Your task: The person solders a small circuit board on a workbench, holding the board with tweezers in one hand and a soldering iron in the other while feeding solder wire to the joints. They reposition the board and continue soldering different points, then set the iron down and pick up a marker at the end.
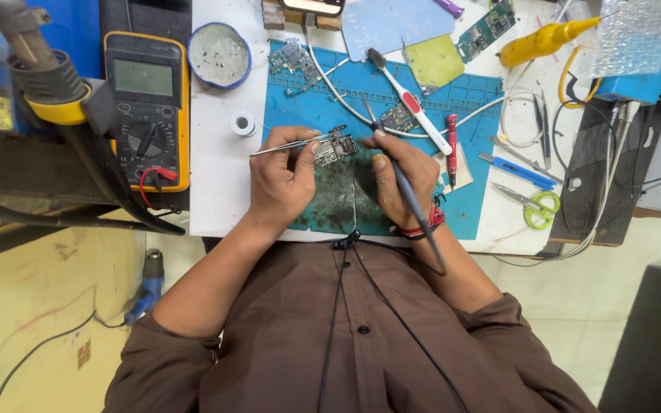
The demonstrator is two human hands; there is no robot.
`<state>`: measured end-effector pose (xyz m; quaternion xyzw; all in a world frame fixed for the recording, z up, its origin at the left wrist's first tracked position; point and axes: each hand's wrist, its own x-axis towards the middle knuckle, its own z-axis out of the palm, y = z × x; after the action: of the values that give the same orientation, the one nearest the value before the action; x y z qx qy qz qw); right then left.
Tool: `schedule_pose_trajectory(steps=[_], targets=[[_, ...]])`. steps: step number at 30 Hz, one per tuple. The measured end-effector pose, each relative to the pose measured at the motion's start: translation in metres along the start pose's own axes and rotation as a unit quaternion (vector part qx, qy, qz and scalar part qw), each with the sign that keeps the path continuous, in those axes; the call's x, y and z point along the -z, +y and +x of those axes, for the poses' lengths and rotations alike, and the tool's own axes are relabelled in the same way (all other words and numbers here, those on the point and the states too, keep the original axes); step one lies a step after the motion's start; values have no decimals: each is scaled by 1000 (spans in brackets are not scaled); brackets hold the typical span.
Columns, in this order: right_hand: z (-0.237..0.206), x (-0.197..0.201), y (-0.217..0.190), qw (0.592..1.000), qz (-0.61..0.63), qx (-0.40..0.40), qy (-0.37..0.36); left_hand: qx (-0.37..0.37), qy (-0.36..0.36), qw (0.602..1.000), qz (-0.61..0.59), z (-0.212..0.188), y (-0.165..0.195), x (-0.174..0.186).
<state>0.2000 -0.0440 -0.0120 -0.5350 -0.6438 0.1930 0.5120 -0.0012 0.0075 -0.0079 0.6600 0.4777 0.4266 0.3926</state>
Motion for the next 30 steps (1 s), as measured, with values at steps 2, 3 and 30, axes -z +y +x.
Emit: schedule_pose_trajectory(steps=[2, 3, 30], targets=[[4, -2, -2, 999, -36, 20, -11, -8, 10, 1000, -11, 2, -2, 0], [6, -2, -4, 998, -55, 28, -18, -11, 15, 1000, -18, 2, -3, -1], [24, -9, -8, 989, -135, 51, 17, -83, 153, 979, 103, 74, -9, 69]])
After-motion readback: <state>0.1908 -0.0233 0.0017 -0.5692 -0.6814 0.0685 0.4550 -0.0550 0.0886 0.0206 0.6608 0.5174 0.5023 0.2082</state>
